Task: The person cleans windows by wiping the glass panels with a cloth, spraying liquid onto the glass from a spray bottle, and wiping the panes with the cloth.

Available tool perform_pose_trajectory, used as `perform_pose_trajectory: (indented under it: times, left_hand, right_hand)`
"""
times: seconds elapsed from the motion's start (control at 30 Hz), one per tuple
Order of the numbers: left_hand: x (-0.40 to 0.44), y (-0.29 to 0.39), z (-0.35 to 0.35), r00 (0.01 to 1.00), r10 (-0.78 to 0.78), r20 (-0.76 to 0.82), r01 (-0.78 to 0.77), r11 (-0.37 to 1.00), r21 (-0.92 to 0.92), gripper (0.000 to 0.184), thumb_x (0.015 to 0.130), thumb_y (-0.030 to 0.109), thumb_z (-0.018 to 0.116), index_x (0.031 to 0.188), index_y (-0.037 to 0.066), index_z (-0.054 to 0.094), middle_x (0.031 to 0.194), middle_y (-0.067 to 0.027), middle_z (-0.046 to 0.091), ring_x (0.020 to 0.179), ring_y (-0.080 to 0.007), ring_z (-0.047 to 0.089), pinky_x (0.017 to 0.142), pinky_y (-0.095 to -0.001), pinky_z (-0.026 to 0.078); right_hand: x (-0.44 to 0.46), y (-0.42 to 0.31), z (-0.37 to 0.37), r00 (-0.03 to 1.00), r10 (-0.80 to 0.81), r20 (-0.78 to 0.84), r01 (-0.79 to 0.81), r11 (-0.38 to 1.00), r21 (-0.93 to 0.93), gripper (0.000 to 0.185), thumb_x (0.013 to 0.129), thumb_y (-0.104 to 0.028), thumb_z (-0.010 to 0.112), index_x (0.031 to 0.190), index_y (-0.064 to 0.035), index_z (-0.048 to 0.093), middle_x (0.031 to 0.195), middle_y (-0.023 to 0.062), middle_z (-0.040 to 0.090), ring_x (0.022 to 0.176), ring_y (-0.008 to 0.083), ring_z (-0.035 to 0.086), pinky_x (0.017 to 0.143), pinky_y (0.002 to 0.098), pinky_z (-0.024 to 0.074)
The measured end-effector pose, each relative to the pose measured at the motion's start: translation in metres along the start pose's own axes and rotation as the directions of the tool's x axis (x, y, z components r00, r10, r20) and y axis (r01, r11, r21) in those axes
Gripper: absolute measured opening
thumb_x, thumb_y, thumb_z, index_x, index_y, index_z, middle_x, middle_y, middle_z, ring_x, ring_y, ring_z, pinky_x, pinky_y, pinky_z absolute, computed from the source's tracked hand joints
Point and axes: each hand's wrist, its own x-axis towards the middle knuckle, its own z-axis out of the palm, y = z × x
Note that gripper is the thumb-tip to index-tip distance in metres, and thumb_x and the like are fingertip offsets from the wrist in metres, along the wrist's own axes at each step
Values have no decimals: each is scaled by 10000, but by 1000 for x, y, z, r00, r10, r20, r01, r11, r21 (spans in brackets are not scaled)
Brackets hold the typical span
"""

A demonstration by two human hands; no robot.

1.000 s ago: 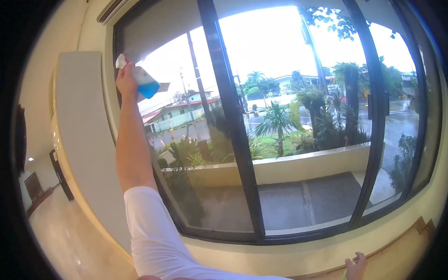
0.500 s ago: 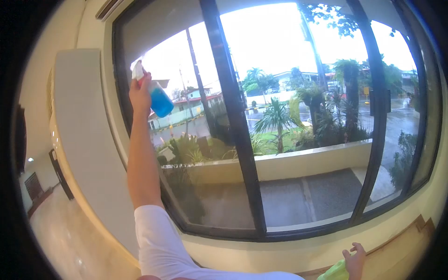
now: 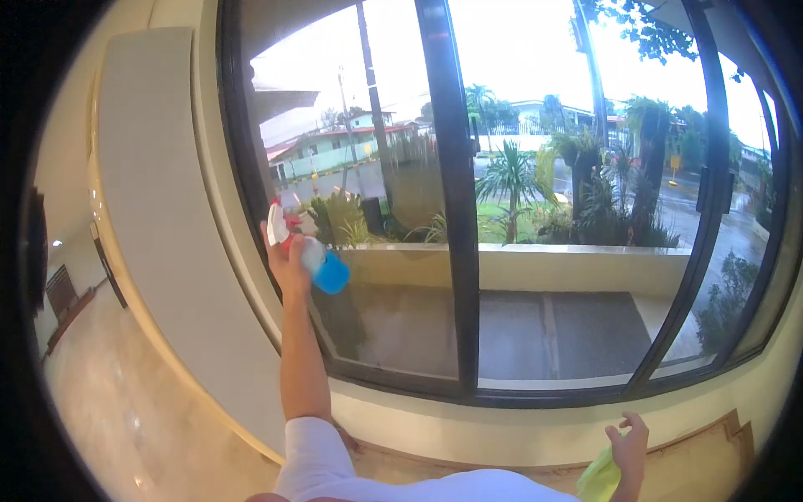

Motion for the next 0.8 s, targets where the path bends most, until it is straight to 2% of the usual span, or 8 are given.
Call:
perform_pose_trajectory:
  times: [0.1, 0.17, 0.27, 0.33, 0.4, 0.6, 0.7, 0.8]
  left_hand:
    - [-35, -45, -28, 990, -5, -140, 18, 996, 91, 826, 900, 49, 669, 1566, -41, 190, 1266, -146, 610, 1014, -190, 635, 937, -329, 499]
    - [-64, -44, -34, 984, -68, -164, 94, 983, 159, 883, 889, 36, 672, 1591, -5, 138, 1278, -150, 609, 1002, -179, 627, 917, -318, 504]
    - [-128, -24, -16, 965, -227, 134, 236, 971, -50, 962, 879, 61, 702, 1616, 78, 85, 1285, -156, 610, 917, -185, 663, 819, -343, 553]
    - [-167, -29, -20, 860, -368, 354, 455, 867, -204, 996, 867, 123, 757, 1615, 78, 102, 1231, -146, 624, 929, -181, 654, 824, -325, 543]
    - [-209, -50, -42, 814, -439, 379, 446, 892, 75, 963, 877, 109, 738, 1611, 69, 117, 1209, -138, 626, 951, -171, 643, 839, -319, 534]
    - [-312, -149, -151, 776, -527, -347, 592, 799, 110, 864, 893, 13, 645, 1594, 5, 141, 1237, -123, 620, 1020, -192, 619, 903, -314, 510]
    - [-345, -150, -178, 697, -581, -421, 650, 759, 29, 895, 905, 11, 652, 1603, 30, 92, 1288, -139, 616, 1053, -189, 614, 933, -322, 501]
    - [-345, -119, -140, 739, -653, -169, 646, 757, -97, 877, 900, -10, 647, 1605, 77, 132, 1254, -131, 627, 1011, -195, 630, 870, -346, 552]
  right_hand:
    - [1, -20, -2, 998, 11, 59, -13, 999, 41, 471, 734, -138, 827, 1150, -10, 647, 895, 108, 642, 829, 244, 597, 749, 375, 479]
    - [0, -37, -5, 978, 137, 158, -144, 989, 31, 511, 731, -161, 804, 1182, 10, 636, 972, 126, 643, 952, 283, 601, 827, 406, 474]
    - [2, -37, -1, 972, 133, 193, -140, 990, 22, 508, 742, -169, 800, 1193, -1, 637, 978, 119, 645, 955, 273, 601, 812, 403, 474]
    - [0, -39, 4, 983, 85, 164, -87, 996, 7, 495, 752, -169, 811, 1188, -6, 641, 949, 105, 648, 873, 242, 584, 772, 381, 469]
    - [-3, -39, 5, 991, 42, 125, -42, 999, -1, 483, 762, -168, 822, 1183, -11, 645, 920, 91, 650, 790, 211, 568, 733, 358, 465]
    - [-12, -44, -7, 979, 149, 137, -148, 989, -17, 484, 770, -168, 813, 1192, -4, 640, 925, 88, 648, 835, 216, 590, 778, 372, 473]
    - [-16, -24, -26, 944, 236, 231, -213, 970, -121, 507, 768, -176, 792, 1228, -31, 635, 987, 116, 651, 954, 271, 607, 846, 396, 486]
    - [-20, 9, -35, 959, 192, 208, -188, 981, -43, 492, 771, -160, 792, 1222, -32, 643, 993, 113, 653, 965, 272, 612, 848, 400, 484]
